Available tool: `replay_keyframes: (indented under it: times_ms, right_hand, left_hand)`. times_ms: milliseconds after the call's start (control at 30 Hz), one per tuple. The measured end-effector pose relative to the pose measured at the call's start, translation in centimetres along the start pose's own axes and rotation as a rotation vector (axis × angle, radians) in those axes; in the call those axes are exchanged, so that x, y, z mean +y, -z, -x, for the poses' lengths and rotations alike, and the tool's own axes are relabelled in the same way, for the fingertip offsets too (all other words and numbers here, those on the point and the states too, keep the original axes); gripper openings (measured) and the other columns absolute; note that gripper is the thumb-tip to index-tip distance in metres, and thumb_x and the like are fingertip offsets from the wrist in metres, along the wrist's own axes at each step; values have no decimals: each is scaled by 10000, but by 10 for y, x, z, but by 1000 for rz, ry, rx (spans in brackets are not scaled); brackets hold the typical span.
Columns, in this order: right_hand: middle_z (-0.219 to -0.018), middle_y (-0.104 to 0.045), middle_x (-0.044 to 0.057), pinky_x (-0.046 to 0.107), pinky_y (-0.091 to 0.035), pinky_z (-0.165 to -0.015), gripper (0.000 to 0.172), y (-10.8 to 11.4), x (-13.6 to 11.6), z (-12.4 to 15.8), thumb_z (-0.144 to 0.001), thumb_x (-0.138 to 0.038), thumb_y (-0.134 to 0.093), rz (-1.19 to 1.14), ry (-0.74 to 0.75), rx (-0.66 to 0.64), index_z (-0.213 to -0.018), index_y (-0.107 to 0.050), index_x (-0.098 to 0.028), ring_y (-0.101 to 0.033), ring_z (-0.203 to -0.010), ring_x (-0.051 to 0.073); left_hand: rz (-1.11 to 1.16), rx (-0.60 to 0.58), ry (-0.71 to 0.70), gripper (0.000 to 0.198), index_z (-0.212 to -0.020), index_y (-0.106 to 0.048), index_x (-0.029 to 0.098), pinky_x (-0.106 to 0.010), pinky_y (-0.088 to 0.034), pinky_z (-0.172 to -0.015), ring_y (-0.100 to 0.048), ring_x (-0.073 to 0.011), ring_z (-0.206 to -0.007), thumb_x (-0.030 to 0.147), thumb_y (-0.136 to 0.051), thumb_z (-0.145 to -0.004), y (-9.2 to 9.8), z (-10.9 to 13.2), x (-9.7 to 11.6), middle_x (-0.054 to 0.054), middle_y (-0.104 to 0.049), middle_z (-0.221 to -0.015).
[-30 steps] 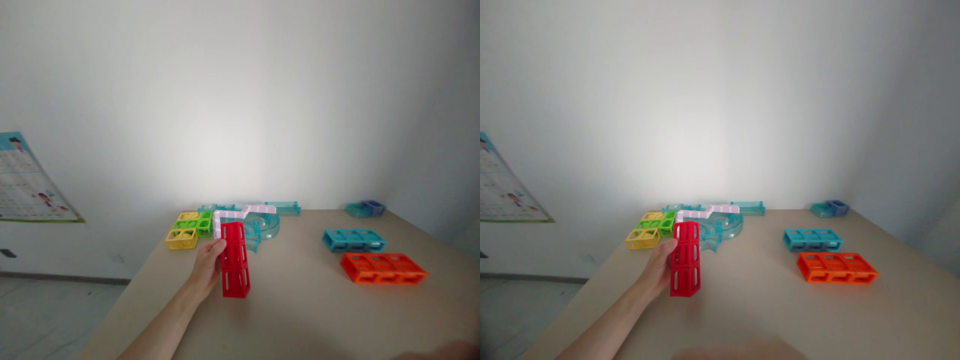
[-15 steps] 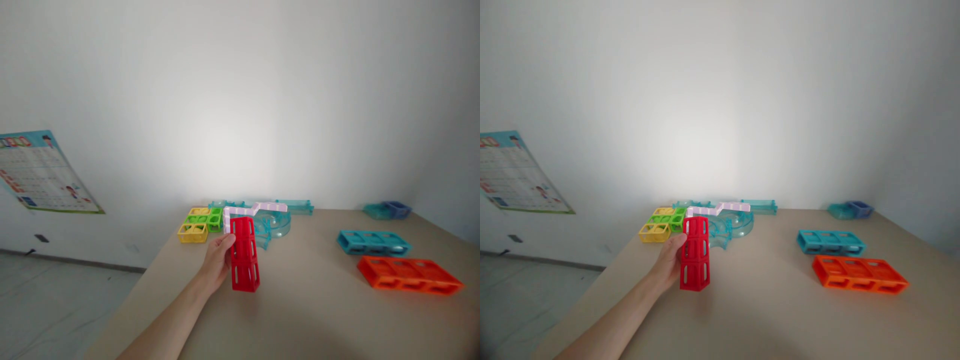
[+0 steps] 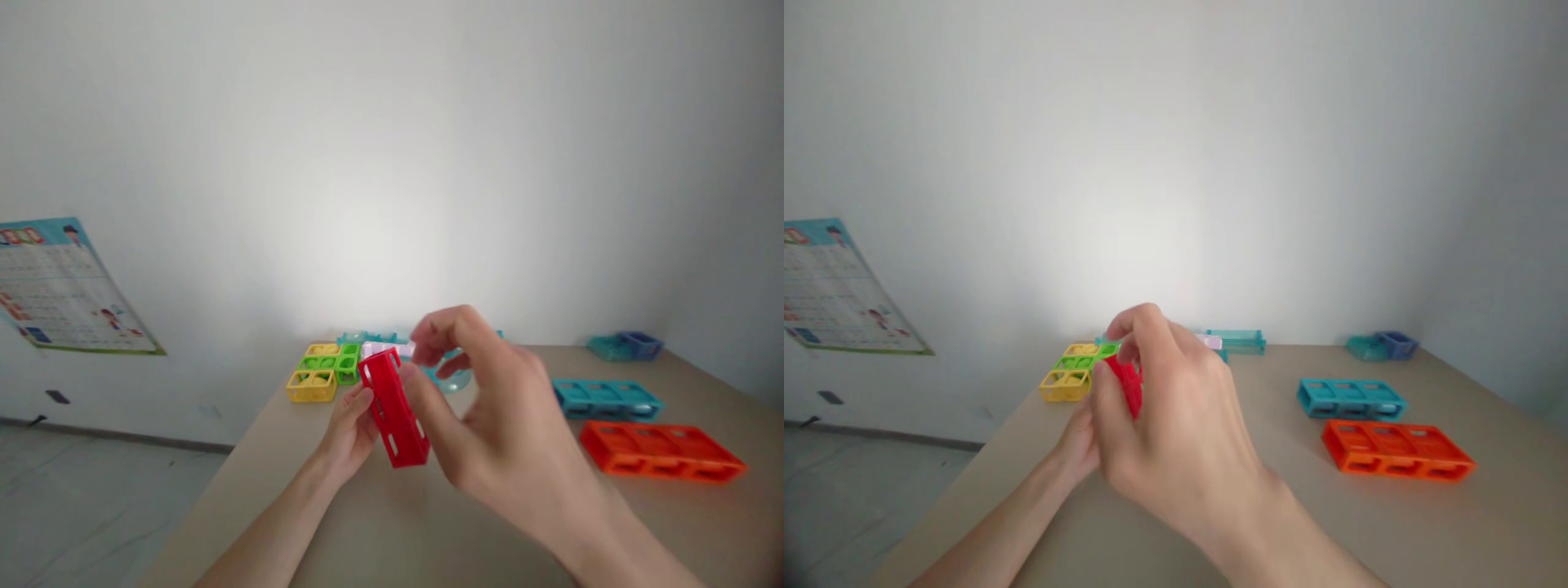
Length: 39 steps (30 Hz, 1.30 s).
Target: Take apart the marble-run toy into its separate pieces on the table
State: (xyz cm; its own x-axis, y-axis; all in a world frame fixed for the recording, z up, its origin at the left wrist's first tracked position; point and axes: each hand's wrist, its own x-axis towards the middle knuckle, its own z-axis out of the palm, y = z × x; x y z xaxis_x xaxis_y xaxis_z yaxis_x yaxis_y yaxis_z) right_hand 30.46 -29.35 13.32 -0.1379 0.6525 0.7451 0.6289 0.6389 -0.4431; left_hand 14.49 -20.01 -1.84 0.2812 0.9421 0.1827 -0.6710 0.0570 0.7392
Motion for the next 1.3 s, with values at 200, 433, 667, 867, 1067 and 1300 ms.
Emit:
replay_keyframes:
  times_ms: [200,433,667,867,1067,1300]
  right_hand:
    - [-1124,-634,150,419,-482,-843,486,-47,33,-5,-868,-385,-565,148,-140,-419,-1268,-469,-125,-606,-1017,295]
    - [-1170,-627,120,408,-472,-903,498,-15,39,39,-861,-174,-575,196,-144,-486,-1340,-441,-192,-566,-1085,268]
    - [-1224,-659,81,411,-528,-911,386,92,128,145,-876,-223,-529,466,-87,-562,-1242,-609,-316,-622,-1102,287]
    - [-1346,-584,35,515,-446,-1036,455,148,188,194,-870,-235,-429,592,-267,-566,-1280,-603,-325,-540,-1237,313]
    - [-1470,-445,56,497,-348,-1116,467,151,197,186,-883,-360,-437,653,-285,-424,-1319,-572,-260,-375,-1365,323]
    - [-1432,-477,76,621,-301,-1089,474,119,210,172,-954,-375,-311,856,-391,-491,-1341,-546,-235,-356,-1369,337]
  left_hand:
    - [60,24,-39,492,-1104,-641,180,-257,-525,-810,-669,-202,-941,340,-811,-672,3,3,4,-67,-722,-994]
    - [90,-182,147,513,-1114,-647,159,-322,-508,-856,-647,-232,-982,411,-783,-687,0,11,6,-103,-693,-1080]
    - [131,-231,208,365,-1102,-657,109,-420,-456,-916,-632,-249,-925,359,-568,-853,0,7,5,-139,-673,-1012]
    - [118,-249,236,349,-1094,-662,104,-415,-477,-843,-624,-242,-853,322,-528,-856,1,7,4,-134,-658,-987]
    - [132,-192,228,332,-1061,-674,109,-411,-500,-801,-622,-232,-833,322,-530,-850,2,7,7,-131,-660,-977]
    - [130,-151,222,322,-1043,-678,105,-402,-518,-759,-623,-228,-809,316,-551,-835,5,6,9,-129,-664,-948]
